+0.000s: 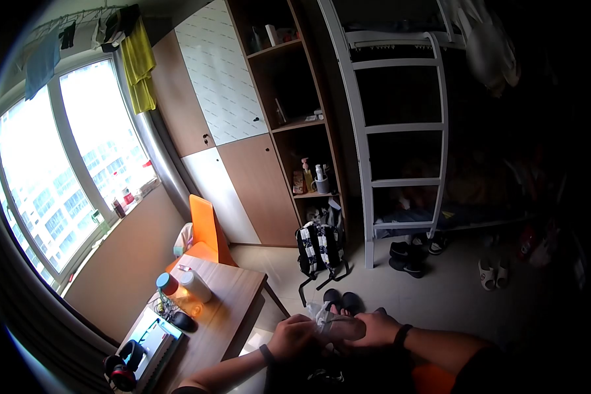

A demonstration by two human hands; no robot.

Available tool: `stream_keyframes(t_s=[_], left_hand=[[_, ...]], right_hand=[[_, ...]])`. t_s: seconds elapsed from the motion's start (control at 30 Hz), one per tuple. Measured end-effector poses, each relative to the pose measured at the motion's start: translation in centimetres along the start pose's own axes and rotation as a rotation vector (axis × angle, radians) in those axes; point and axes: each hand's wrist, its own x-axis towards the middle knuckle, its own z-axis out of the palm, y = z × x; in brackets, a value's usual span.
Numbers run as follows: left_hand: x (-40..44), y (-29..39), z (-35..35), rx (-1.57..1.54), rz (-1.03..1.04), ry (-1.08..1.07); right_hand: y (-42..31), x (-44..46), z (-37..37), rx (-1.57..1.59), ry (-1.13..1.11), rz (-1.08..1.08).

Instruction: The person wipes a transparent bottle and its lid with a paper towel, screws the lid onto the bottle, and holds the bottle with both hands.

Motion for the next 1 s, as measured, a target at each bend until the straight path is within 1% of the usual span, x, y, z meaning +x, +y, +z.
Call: stream_keyframes(t_s=[0.07, 0.17, 0.3, 0.37, 0.4, 0.43, 0.5, 0.53, 0.63, 0.7, 0.77, 0.8, 0.9, 0.97, 1.0], left_hand=[[-0.1, 0.2, -0.2, -0.013, -0.055, -0.063], [-0.2, 0.0, -0.2, 0.021, -0.042, -0.098], [-0.2, -1.2, 0.0, 0.108, 0.089, -0.133], [-0.4, -1.6, 0.2, 0.182, 0.133, -0.175], [-0.3, 0.3, 0.0, 0.061, 0.02, -0.081], [-0.3, 0.4, 0.2, 0.057, 0.012, -0.081], [-0.2, -0.1, 0.3, 0.057, 0.0, -0.075], [-0.2, -0.9, 0.4, 0.114, 0.05, -0.126], [-0.6, -1.3, 1.1, 0.083, 0.117, -0.073], [-0.8, -1.7, 1.1, 0.104, 0.128, -0.121], [-0.8, -2.1, 1.1, 0.125, 0.137, -0.157], [-0.9, -1.9, 1.0, 0.11, 0.107, -0.124], [-0.7, -1.7, 0.3, 0.152, 0.137, -0.144], [-0.3, -0.4, -0.7, 0.178, 0.08, -0.248], [-0.4, -0.4, -0.5, 0.138, 0.125, -0.22]], right_hand=[[0.5, 0.1, 0.3, -0.025, -0.006, -0.003], [0.1, -0.1, 0.0, -0.074, 0.002, 0.003], [0.0, -0.4, -0.1, -0.128, 0.015, -0.001], [1.8, 0.2, 0.8, -0.149, 0.033, -0.021], [0.5, -0.2, -0.2, -0.105, -0.017, -0.002], [-0.7, -0.7, -0.5, -0.125, 0.01, 0.037], [-1.1, -0.9, -0.8, -0.123, 0.025, 0.036], [-1.1, -0.9, -0.9, -0.149, 0.023, 0.033], [-0.7, -0.9, -0.7, -0.216, 0.029, 0.02], [-0.7, -1.0, -0.7, -0.258, 0.043, -0.002], [-0.5, -0.8, -0.5, -0.235, 0.058, -0.016], [-0.3, -0.7, -0.4, -0.228, 0.062, -0.022], [0.4, -0.2, 0.0, -0.13, 0.029, -0.045], [0.4, 0.0, 0.5, -0.124, -0.054, -0.019], [0.4, 0.1, 0.4, -0.122, -0.084, -0.005]])
